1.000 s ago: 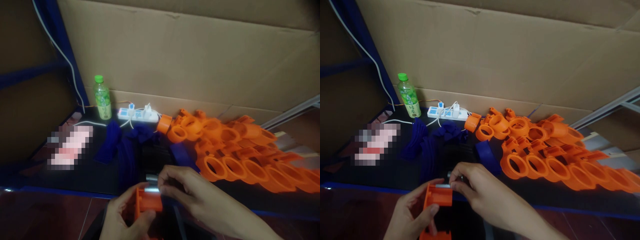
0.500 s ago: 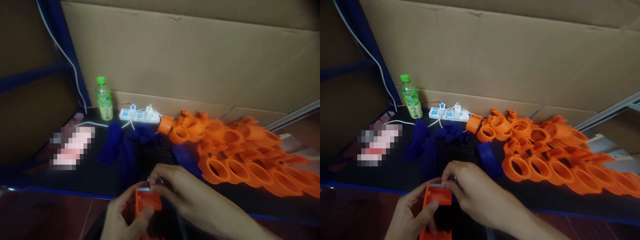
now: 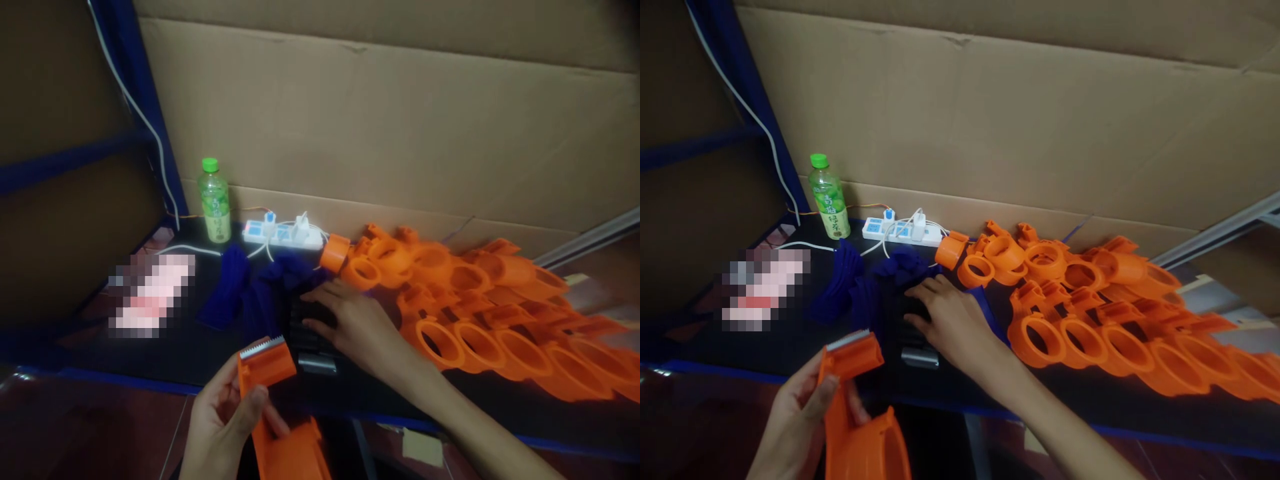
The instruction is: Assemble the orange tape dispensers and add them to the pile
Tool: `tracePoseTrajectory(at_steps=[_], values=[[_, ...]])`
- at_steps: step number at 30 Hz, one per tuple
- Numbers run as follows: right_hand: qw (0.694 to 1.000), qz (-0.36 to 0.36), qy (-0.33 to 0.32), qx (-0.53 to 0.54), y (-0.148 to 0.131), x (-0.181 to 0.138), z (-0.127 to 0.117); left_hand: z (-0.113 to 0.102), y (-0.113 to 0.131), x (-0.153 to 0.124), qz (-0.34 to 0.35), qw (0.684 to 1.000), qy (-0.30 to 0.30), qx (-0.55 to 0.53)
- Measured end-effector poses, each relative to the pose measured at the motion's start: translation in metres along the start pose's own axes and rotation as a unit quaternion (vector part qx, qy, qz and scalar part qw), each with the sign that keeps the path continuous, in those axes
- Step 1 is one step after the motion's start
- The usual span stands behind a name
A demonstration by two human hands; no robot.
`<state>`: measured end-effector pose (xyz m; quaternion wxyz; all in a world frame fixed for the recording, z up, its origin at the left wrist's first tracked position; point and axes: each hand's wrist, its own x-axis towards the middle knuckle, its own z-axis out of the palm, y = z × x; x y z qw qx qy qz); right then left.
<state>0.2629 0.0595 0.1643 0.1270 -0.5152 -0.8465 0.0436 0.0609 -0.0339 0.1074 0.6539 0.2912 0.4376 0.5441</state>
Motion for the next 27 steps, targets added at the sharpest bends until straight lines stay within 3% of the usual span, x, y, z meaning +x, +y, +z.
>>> tracePoseTrajectory(at_steps=[10, 14, 20, 23, 27], values=[[0.999, -0.001, -0.028, 0.022, 0.006, 0.004, 0.006, -0.001, -0.001, 0.002, -0.008, 0.998, -0.063, -0.019], [0.996, 0.015, -0.009, 0.090, 0.007, 0.001, -0.009, -0.002, 0.000, 0.003, -0.030, 0.996, -0.085, -0.014], [0.971, -0.078, -0.051, 0.218, -0.024, -0.019, -0.050, 0.002, -0.001, 0.003, -0.036, 0.997, -0.067, -0.016], [0.973, -0.110, -0.064, 0.192, -0.041, -0.027, -0.049, 0.007, -0.001, 0.001, -0.047, 0.997, -0.049, -0.028], [0.985, -0.107, -0.033, 0.132, -0.054, -0.032, -0.033, 0.009, 0.001, 0.001, -0.045, 0.998, -0.030, -0.015]])
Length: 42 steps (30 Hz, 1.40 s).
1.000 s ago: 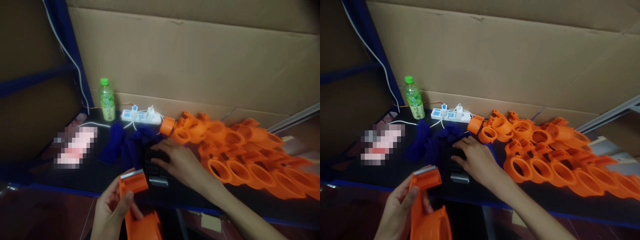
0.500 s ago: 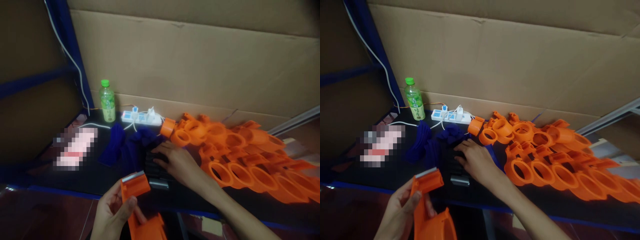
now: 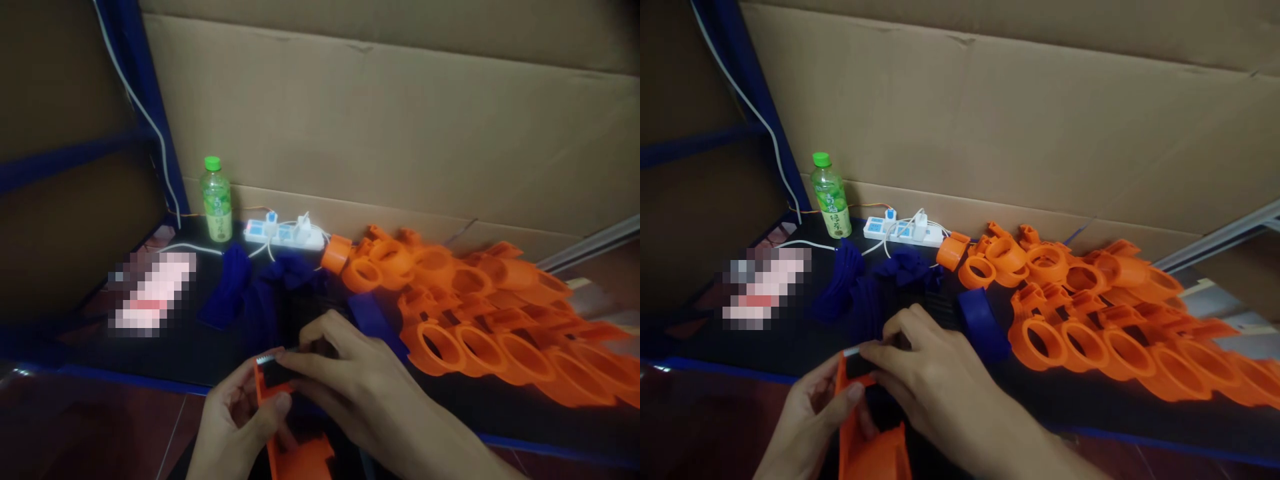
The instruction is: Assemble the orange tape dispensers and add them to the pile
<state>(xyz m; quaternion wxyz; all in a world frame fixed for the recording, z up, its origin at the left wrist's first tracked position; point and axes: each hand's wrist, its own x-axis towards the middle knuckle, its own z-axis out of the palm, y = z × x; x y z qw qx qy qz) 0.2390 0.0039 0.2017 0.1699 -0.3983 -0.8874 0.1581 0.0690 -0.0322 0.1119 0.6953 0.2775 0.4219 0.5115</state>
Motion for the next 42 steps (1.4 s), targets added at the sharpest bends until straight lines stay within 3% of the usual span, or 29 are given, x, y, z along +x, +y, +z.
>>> tracePoseTrajectory(at_steps=[9, 12, 16, 19, 23, 27, 34, 42], values=[[0.997, -0.025, 0.062, 0.037, -0.009, -0.006, 0.023, 0.004, 0.000, 0.000, 0.016, 0.998, 0.066, -0.012], [0.995, -0.057, 0.065, 0.045, -0.014, -0.008, 0.024, 0.003, 0.003, 0.001, 0.020, 0.994, 0.110, -0.014], [0.992, -0.070, 0.045, 0.090, -0.015, -0.004, 0.015, -0.004, 0.009, 0.002, 0.016, 0.993, 0.120, 0.002], [0.992, -0.047, 0.066, 0.100, 0.009, 0.010, 0.004, -0.010, 0.011, 0.003, -0.010, 0.992, 0.121, -0.021], [0.994, 0.052, 0.089, -0.032, 0.071, 0.041, -0.002, -0.013, 0.009, 0.003, -0.026, 0.992, 0.118, -0.042], [0.994, 0.021, 0.030, -0.107, 0.117, 0.068, 0.007, -0.013, 0.008, 0.004, 0.018, 0.989, 0.144, -0.013], [0.984, 0.041, -0.016, -0.172, 0.136, 0.085, 0.018, -0.010, 0.012, 0.003, 0.017, 0.988, 0.153, -0.005], [0.986, 0.016, -0.011, -0.166, 0.146, 0.094, 0.020, -0.011, 0.012, 0.004, 0.015, 0.988, 0.151, -0.023]])
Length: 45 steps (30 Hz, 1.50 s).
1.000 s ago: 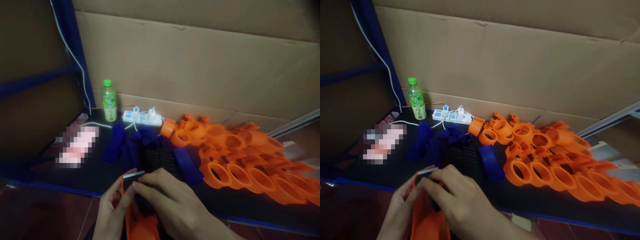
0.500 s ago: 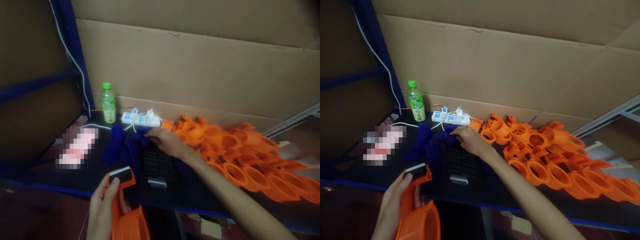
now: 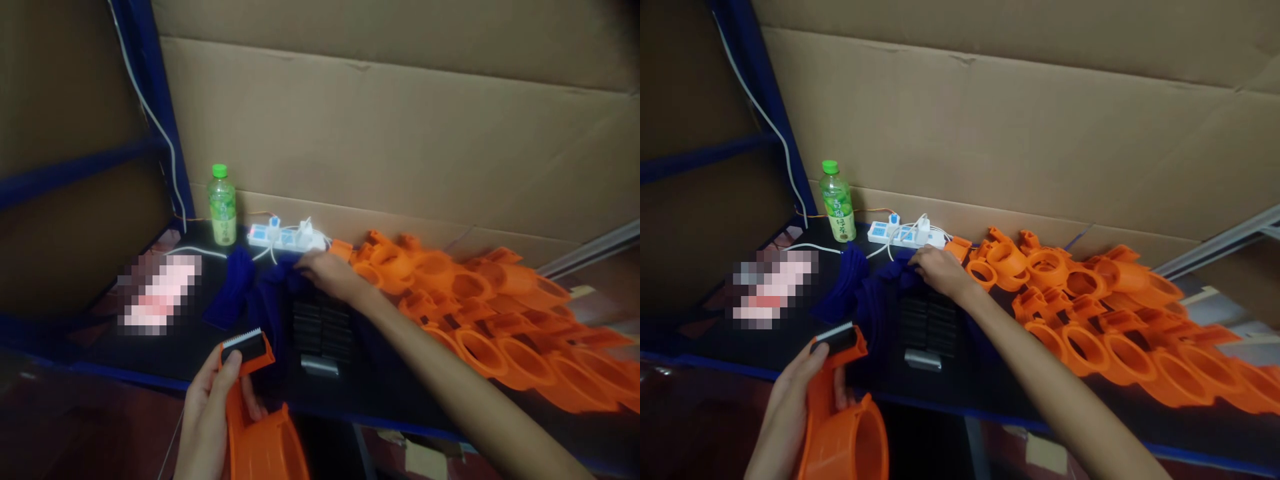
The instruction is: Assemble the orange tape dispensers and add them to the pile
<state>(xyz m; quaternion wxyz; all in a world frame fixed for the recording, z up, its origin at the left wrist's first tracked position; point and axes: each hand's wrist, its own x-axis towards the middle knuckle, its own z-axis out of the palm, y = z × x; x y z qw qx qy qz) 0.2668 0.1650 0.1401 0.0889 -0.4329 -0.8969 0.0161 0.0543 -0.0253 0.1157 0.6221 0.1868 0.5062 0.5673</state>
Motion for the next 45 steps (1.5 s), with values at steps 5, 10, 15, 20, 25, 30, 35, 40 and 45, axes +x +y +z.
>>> tracePoseTrajectory(at_steps=[5, 10, 15, 20, 25, 30, 35, 40, 45], values=[[0.999, 0.005, 0.037, 0.012, -0.003, -0.001, 0.000, 0.002, 0.003, -0.002, -0.017, 1.000, -0.006, -0.016], [0.977, 0.081, 0.129, 0.148, -0.018, -0.012, -0.009, -0.001, -0.001, 0.002, -0.007, 1.000, -0.009, -0.028], [0.889, 0.154, 0.131, 0.410, -0.069, -0.045, -0.033, -0.001, -0.003, 0.004, -0.011, 0.998, -0.027, -0.061], [0.853, 0.164, 0.153, 0.472, -0.118, -0.078, -0.035, 0.005, -0.002, -0.002, -0.027, 0.996, -0.042, -0.073], [0.882, 0.082, 0.165, 0.434, -0.136, -0.092, -0.018, 0.008, -0.004, -0.002, -0.016, 0.998, -0.021, -0.057], [0.892, 0.027, 0.141, 0.428, -0.142, -0.095, -0.013, 0.006, -0.004, -0.001, -0.011, 0.998, -0.022, -0.053], [0.880, 0.081, 0.146, 0.444, -0.144, -0.094, -0.014, 0.004, -0.006, -0.002, -0.006, 0.999, -0.027, -0.029], [0.876, 0.063, 0.096, 0.469, -0.136, -0.096, -0.020, 0.002, -0.007, -0.001, -0.019, 0.999, -0.018, -0.032], [0.873, 0.028, 0.101, 0.477, -0.128, -0.097, -0.023, 0.005, -0.002, -0.001, -0.050, 0.997, -0.032, -0.054]])
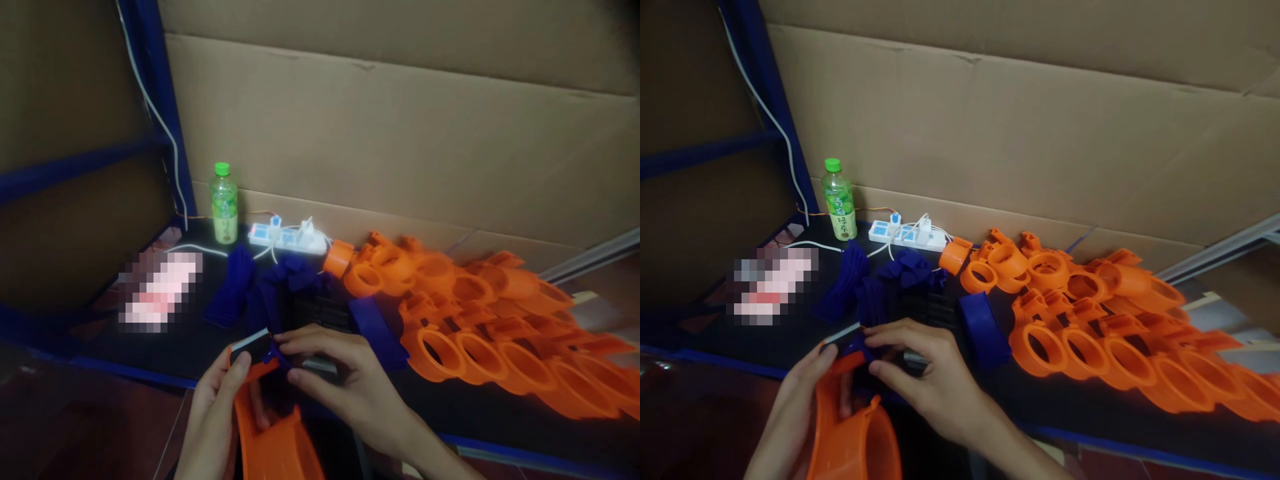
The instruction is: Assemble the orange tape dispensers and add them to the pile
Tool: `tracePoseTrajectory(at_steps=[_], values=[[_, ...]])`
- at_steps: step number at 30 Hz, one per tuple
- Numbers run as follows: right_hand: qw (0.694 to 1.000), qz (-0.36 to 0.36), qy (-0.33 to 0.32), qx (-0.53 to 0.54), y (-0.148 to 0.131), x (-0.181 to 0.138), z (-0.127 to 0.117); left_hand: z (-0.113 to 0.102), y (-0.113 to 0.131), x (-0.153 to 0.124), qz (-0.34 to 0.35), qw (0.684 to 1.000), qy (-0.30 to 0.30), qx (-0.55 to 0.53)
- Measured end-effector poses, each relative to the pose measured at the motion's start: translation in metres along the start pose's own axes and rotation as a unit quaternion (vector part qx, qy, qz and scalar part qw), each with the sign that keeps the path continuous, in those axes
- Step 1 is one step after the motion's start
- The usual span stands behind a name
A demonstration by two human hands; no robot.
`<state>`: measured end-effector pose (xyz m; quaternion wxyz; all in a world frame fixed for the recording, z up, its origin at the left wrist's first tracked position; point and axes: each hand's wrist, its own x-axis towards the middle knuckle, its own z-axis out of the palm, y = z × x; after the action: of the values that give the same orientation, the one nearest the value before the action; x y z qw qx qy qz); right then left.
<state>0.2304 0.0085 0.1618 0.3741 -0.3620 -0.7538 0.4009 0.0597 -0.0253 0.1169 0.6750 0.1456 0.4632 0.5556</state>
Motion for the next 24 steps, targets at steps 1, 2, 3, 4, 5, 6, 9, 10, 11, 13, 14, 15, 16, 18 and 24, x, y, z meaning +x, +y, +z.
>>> tracePoseTrajectory(at_steps=[1, 2, 3, 4, 5, 6, 9, 10, 11, 13, 14, 15, 16, 18, 24], values=[[1.000, -0.009, 0.000, 0.000, 0.000, 0.000, 0.000, 0.001, 0.001, 0.000, -0.001, 1.000, -0.001, 0.000], [1.000, -0.019, 0.001, -0.001, 0.001, 0.000, 0.000, 0.001, 0.002, -0.001, -0.002, 1.000, -0.002, 0.001], [1.000, -0.030, 0.002, -0.002, 0.002, 0.000, 0.000, 0.001, 0.002, -0.001, -0.002, 1.000, -0.004, 0.003], [0.999, -0.041, 0.003, -0.002, 0.003, 0.000, 0.000, 0.001, 0.002, -0.002, -0.003, 1.000, -0.007, 0.004], [0.999, -0.051, 0.005, -0.002, 0.004, 0.000, 0.001, 0.000, 0.001, -0.002, -0.005, 1.000, -0.011, 0.005], [0.998, -0.059, 0.008, -0.001, 0.005, 0.000, 0.002, -0.001, 0.000, -0.003, -0.008, 1.000, -0.013, 0.006], [0.997, -0.080, 0.021, 0.007, 0.008, -0.003, 0.005, -0.003, -0.003, -0.004, -0.010, 1.000, 0.006, 0.011], [0.996, -0.088, 0.027, 0.008, 0.008, -0.003, 0.006, -0.004, -0.003, -0.004, -0.007, 1.000, 0.023, 0.015], [0.995, -0.096, 0.034, 0.008, 0.009, -0.004, 0.008, -0.005, -0.003, -0.004, -0.004, 0.999, 0.043, 0.020], [0.993, -0.110, 0.049, 0.002, 0.008, -0.006, 0.012, -0.006, 0.000, -0.002, -0.001, 0.997, 0.076, 0.032], [0.992, -0.112, 0.057, 0.000, 0.008, -0.007, 0.014, -0.005, 0.001, -0.002, -0.002, 0.996, 0.083, 0.037], [0.992, -0.107, 0.067, 0.002, 0.008, -0.007, 0.016, -0.005, 0.003, -0.002, -0.001, 0.996, 0.082, 0.040], [0.992, -0.096, 0.077, 0.009, 0.008, -0.008, 0.018, -0.003, 0.004, -0.002, 0.001, 0.996, 0.077, 0.040], [0.993, -0.058, 0.099, 0.037, 0.009, -0.009, 0.022, 0.000, 0.004, -0.003, 0.010, 0.998, 0.062, 0.032], [0.990, -0.003, 0.120, 0.073, 0.012, -0.008, 0.026, 0.005, -0.003, -0.007, 0.006, 0.999, 0.037, 0.008]])
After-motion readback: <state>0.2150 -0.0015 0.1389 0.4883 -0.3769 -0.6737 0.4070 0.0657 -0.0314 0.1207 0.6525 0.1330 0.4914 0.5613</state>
